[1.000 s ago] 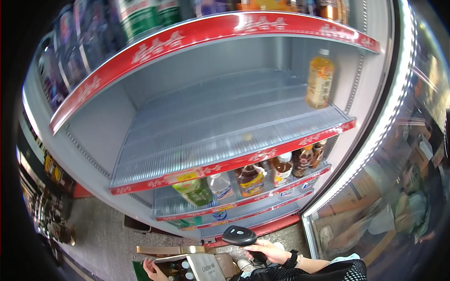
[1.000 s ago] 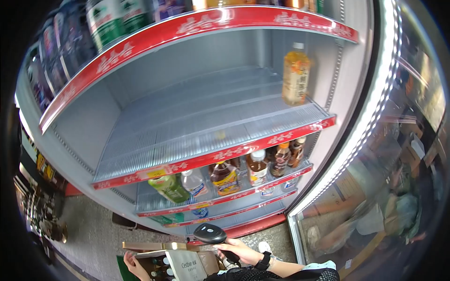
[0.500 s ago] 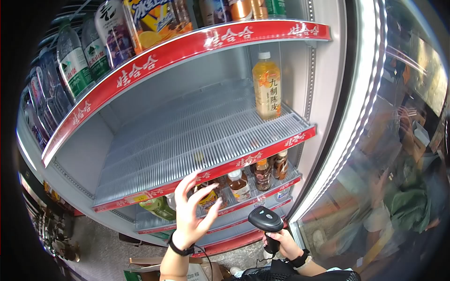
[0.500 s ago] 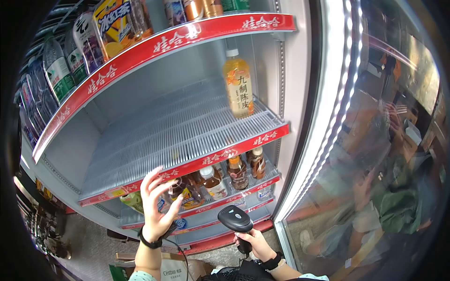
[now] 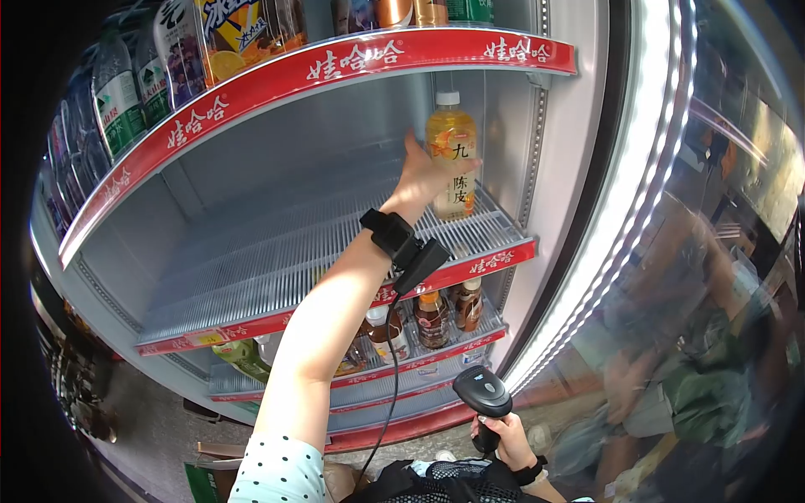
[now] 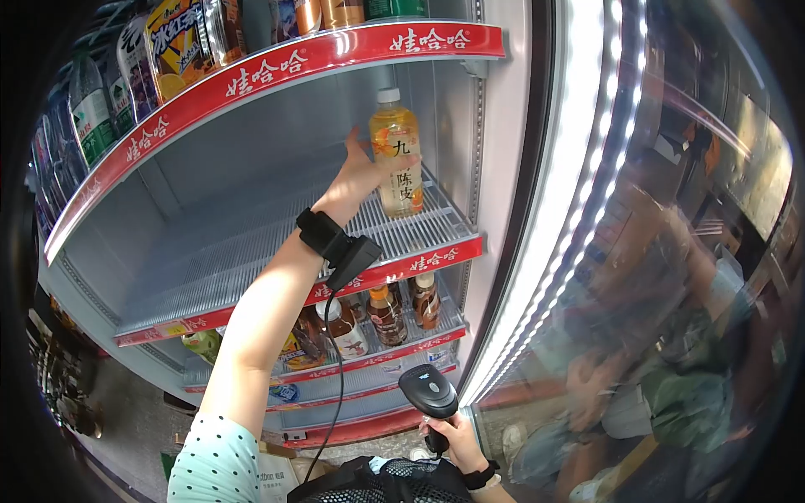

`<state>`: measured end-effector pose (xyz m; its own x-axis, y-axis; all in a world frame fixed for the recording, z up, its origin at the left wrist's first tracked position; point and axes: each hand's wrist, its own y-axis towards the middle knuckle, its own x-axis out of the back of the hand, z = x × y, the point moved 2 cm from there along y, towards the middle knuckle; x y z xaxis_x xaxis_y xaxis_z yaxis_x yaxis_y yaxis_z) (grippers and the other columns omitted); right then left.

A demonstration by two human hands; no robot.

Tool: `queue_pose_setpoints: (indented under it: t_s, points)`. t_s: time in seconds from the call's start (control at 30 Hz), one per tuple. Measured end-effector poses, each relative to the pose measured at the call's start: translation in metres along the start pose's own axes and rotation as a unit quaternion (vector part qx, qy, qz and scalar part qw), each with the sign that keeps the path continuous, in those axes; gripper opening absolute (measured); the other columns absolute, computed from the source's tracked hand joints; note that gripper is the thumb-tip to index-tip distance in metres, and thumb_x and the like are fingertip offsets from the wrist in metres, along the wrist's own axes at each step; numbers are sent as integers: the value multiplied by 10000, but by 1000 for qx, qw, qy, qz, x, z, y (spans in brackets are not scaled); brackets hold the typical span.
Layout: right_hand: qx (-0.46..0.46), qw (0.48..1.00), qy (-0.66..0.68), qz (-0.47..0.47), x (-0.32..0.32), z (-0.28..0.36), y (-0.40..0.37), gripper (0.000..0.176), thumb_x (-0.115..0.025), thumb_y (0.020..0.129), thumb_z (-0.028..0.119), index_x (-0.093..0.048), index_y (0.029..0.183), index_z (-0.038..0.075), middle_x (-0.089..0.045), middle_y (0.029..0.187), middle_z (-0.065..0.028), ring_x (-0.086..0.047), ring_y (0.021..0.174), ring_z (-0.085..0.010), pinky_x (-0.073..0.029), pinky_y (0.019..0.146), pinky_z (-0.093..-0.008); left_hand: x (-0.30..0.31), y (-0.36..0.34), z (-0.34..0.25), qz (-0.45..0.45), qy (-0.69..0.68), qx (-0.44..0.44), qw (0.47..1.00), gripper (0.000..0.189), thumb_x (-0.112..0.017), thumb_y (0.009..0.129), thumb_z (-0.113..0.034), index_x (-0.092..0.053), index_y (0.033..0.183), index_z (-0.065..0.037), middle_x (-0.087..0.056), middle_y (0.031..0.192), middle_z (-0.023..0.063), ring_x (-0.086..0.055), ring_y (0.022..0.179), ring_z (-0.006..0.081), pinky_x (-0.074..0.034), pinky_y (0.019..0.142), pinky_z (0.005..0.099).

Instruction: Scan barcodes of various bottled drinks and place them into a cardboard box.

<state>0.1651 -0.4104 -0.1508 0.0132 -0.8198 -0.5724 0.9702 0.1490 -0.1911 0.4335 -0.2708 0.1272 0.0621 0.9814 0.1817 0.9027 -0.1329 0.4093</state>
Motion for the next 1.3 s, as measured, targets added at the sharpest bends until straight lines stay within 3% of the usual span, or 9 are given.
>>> queue_pose_setpoints:
  t_s: [0.13, 0.2, 0.3, 0.53, 0.7, 0.83, 1.0, 1.07, 1.3]
  points:
    - [-3, 1000, 1, 1, 8, 4, 4, 263, -570, 778, 109, -526, 974, -59, -579, 774, -103, -574, 673, -160, -478, 649, -283, 10, 13, 23, -28, -34, -51, 998, 921, -770, 604, -243, -216, 1259, 91, -530, 1067, 208, -566, 950, 273, -474, 790, 292]
    - [-19, 1000, 20, 5, 8, 2, 8, 267, -570, 778, 112, -523, 980, -56, -577, 772, -100, -571, 674, -157, -477, 647, -281, 15, 15, 17, 55, 41, -45, 997, 670, -775, 591, -225, -463, 1116, 50, -595, 984, 148, -595, 897, 212, -478, 770, 284]
    - [-24, 999, 18, 15, 1, 6, 15, 284, -576, 772, 119, -517, 993, -50, -571, 768, -96, -565, 680, -159, -477, 642, -288, 19, 1, 10, 14, 27, -25, 999, 495, -781, 577, -230, -577, 962, 5, -633, 909, 98, -613, 840, 171, -480, 763, 285]
    - [-6, 999, 27, 39, -11, 8, 16, 292, -585, 763, 130, -514, 984, -47, -564, 777, -103, -563, 688, -174, -477, 637, -300, 15, -12, 0, 2, 57, -87, 995, 577, -792, 555, -203, -549, 1042, -12, -624, 955, 100, -609, 860, 179, -472, 787, 289]
    - [21, 998, 47, 47, -10, 8, 4, 291, -586, 760, 127, -518, 979, -53, -564, 781, -112, -562, 687, -180, -472, 640, -302, -2, -30, -31, 52, 220, -322, 920, 695, -783, 567, -150, -466, 1177, -49, -524, 1142, 121, -509, 1063, 233, -420, 897, 314]
    - [35, 997, 35, 61, -8, 10, -7, 304, -591, 749, 125, -524, 973, -69, -572, 774, -128, -564, 692, -196, -464, 640, -302, -7, -52, -53, 32, 180, -393, 901, 679, -778, 572, -136, -464, 1169, -60, -499, 1177, 110, -483, 1095, 245, -401, 930, 326]
    - [45, 998, 43, 27, -6, 10, -12, 281, -600, 737, 131, -532, 935, -57, -573, 742, -123, -568, 678, -193, -465, 638, -304, 9, -107, -63, 37, -5, -423, 905, 696, -765, 588, -98, -424, 1191, -32, -463, 1232, 125, -448, 1137, 255, -351, 972, 347]
    - [49, 996, 65, 17, -8, 9, -10, 248, -592, 737, 129, -538, 908, -42, -572, 734, -112, -566, 670, -190, -467, 636, -300, 24, -139, -57, 19, -84, -371, 925, 829, -784, 586, -248, -335, 1246, -24, -435, 1224, 128, -412, 1159, 295, -336, 970, 463]
    - [1, 992, 94, 88, -40, 4, 16, 385, -585, 722, 223, -482, 1006, -16, -546, 777, -108, -542, 665, -192, -460, 597, -295, 96, -230, -32, -55, -378, -356, 853, 942, -787, 567, -378, -278, 1274, -19, -430, 1197, 99, -414, 1141, 307, -294, 969, 534]
